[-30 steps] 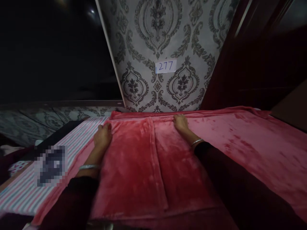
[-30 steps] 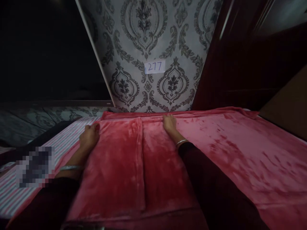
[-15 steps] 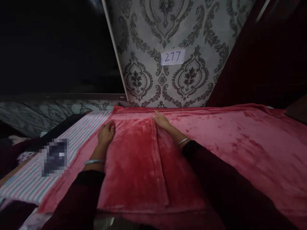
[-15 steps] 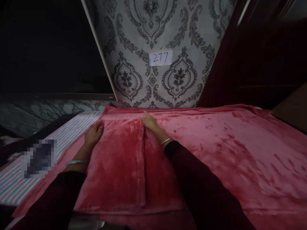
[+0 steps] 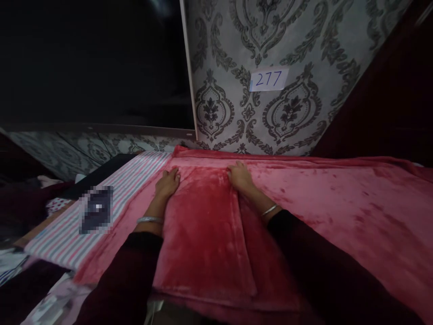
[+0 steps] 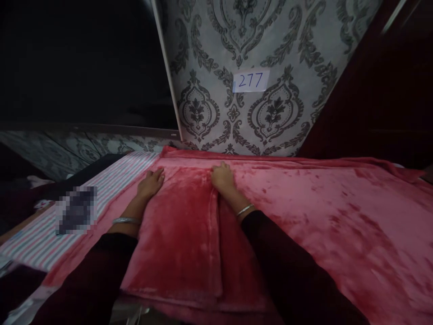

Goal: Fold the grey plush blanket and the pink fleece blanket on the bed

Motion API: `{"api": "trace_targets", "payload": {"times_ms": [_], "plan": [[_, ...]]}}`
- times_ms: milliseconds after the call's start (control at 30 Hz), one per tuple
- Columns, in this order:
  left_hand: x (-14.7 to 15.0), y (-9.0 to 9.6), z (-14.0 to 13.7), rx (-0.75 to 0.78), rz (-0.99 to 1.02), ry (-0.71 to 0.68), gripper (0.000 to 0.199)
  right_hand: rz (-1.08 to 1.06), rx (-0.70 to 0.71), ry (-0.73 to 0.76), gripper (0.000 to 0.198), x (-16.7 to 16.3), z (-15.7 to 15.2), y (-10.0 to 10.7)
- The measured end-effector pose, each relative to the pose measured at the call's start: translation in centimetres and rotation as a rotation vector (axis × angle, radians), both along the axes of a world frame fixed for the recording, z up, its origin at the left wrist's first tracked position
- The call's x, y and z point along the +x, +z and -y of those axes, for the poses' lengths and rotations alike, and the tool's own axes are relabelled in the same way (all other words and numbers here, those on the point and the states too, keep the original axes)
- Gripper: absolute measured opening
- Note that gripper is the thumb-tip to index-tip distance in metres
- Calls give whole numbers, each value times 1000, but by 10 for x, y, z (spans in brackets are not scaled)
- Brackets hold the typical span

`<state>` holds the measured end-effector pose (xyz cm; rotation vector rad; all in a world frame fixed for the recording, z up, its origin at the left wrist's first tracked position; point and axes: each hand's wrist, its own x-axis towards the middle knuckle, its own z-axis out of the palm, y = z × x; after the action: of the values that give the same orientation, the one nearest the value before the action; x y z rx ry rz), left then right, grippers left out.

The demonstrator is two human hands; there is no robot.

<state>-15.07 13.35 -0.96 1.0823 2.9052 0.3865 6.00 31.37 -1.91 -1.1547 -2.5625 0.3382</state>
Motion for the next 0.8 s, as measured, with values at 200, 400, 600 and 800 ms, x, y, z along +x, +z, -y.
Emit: {"api": "trace_targets", "payload": {"times_ms": [200, 400, 600, 800], "plan": [[4, -1, 1, 24, -14, -1, 58, 84, 41, 136, 78, -1, 35, -20], [10, 2, 2, 45, 24, -12, 59, 122, -14, 121, 82, 5, 29, -29], [2, 19, 3, -22, 144, -72, 69, 175, -215, 259, 87, 30, 32, -9], [42, 25, 53, -24, -30, -411, 70, 73, -85, 352, 71, 89, 95, -4]]}}
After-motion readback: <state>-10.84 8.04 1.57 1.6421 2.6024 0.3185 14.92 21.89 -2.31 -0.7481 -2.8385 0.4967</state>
